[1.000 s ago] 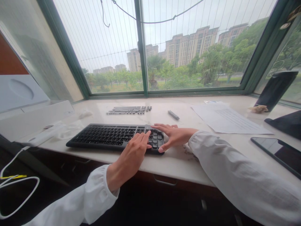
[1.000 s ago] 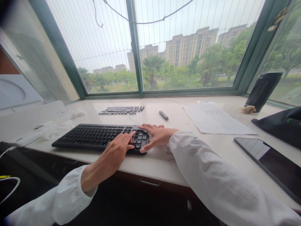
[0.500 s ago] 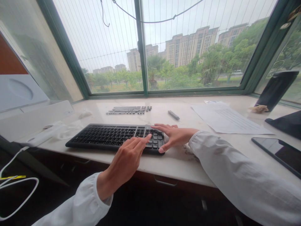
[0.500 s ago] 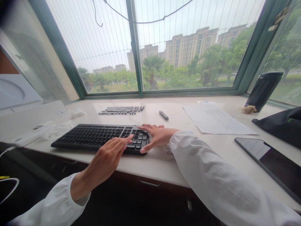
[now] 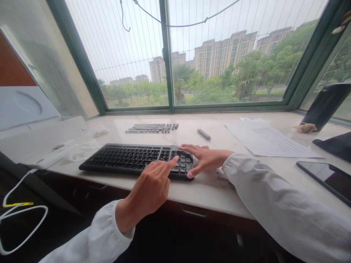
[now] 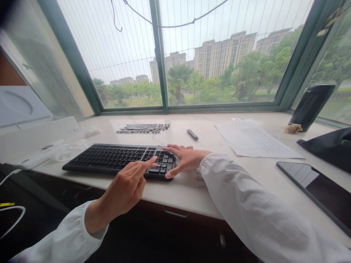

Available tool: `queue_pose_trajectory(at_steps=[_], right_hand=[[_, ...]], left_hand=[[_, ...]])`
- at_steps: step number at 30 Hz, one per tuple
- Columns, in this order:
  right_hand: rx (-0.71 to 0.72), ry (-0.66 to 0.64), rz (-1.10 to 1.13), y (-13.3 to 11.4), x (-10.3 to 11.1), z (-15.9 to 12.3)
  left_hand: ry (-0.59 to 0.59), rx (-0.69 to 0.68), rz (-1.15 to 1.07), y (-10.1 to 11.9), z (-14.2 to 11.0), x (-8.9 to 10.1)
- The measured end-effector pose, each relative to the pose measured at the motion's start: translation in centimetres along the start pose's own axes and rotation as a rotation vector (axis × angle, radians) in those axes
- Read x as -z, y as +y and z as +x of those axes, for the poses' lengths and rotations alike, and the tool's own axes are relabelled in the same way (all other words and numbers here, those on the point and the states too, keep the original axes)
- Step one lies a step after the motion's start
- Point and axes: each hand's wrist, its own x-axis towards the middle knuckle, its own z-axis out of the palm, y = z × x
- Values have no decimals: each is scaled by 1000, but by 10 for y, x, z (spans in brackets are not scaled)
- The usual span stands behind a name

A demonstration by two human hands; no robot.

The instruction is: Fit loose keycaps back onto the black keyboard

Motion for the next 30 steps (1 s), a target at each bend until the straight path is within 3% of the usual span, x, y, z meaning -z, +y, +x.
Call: queue_pose_trajectory(at_steps=[21, 30], right_hand=[[-9, -3, -9, -4, 1, -1], [31, 30, 21, 4, -4, 3]], left_hand=[[-35, 15, -47, 5, 8, 3], [-132, 6, -24, 1, 7, 10]])
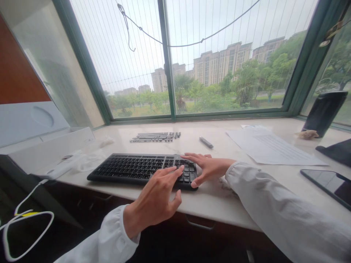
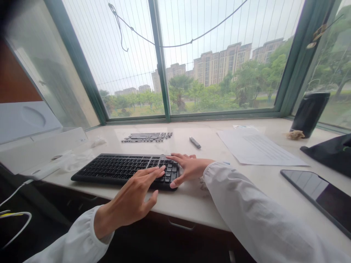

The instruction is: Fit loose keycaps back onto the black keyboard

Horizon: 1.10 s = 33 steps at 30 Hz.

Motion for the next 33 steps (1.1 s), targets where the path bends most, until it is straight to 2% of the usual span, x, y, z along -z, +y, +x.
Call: queue_pose_trajectory(at_steps=[10, 18, 22, 27, 30, 33], right_hand=[[-24, 1, -15, -5, 2, -2], [7, 14, 20, -6, 7, -7], [47, 174, 55, -8, 16, -9], [-45, 480, -26, 5, 15, -3], [-96, 618, -114, 18, 11, 2], [-165, 675, -197, 28, 7, 5]], left_hand=[[-36, 49, -36, 2, 2, 4], [-76, 4, -79, -2, 2, 10], [17, -26, -68, -9, 16, 26], [155, 92, 103, -43, 71, 51], [114, 227, 264, -74, 105, 49], [56, 329, 366, -103, 123, 35]])
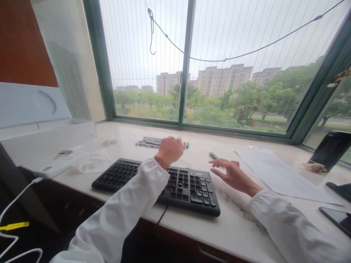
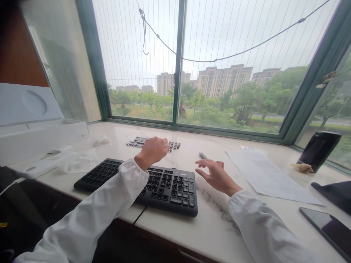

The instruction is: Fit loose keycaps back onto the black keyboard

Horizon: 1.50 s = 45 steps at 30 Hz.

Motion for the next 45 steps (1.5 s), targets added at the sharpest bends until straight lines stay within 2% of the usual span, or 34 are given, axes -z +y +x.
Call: queue_pose_trajectory(at_steps=[3, 5, 8, 10, 13, 17, 20, 22, 26, 31, 37, 41, 44, 45], right_hand=[[-23, 33, -87, 4, -4, 0], [-43, 59, -130, 3, -7, 0], [-86, 56, -178, -3, -9, 4], [-64, -33, -200, -7, -10, 13], [22, -216, -238, -13, -10, 44], [-62, -199, -343, -13, -19, 107], [-173, -169, -301, -11, -36, 150], [-237, -152, -238, -8, -50, 169], [-263, -141, -218, -1, -74, 189], [-276, -149, -174, 7, -86, 195], [-312, -130, -141, 4, -89, 191], [-312, -120, -107, -2, -73, 180], [-288, -130, -46, -6, -48, 154], [-250, -129, 38, -8, -39, 142]], left_hand=[[-121, 46, -39, -13, 5, -23], [-156, 51, -69, -20, 3, -32], [-135, 70, -86, -26, 2, -37], [-126, 73, -99, -26, 2, -38], [-136, 54, -127, -24, 2, -39], [-101, 61, -141, -23, 1, -40], [-76, 70, -138, -23, 0, -39], [-71, 66, -136, -23, -1, -38], [-76, 64, -143, -22, 0, -38], [-59, 62, -141, -22, 0, -39], [-44, 41, -152, -22, -1, -36], [-45, 30, -156, -21, -2, -33], [-39, 16, -152, -20, -2, -32], [-34, 10, -153, -20, -2, -32]])
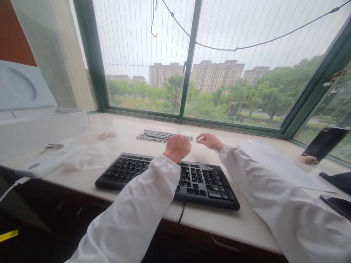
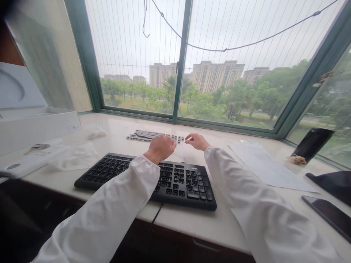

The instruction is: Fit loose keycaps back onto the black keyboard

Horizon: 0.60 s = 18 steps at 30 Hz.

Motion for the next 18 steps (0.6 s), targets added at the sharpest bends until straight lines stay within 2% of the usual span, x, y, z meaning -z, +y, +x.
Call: queue_pose_trajectory(at_steps=[2, 5, 8, 11, 18], right_hand=[[71, -39, 113, 4, 15, -30], [71, -106, 251, 8, 29, -75], [97, -253, 380, 5, 34, -105], [129, -453, 402, -4, 35, -119], [171, -608, 456, -16, 40, -127]], left_hand=[[10, -21, -7, 1, 0, 0], [18, -83, -32, 3, -2, -1], [10, -194, -79, 7, -6, -3], [-30, -299, -119, 11, -9, -6], [-57, -392, -155, 13, -8, -9]])
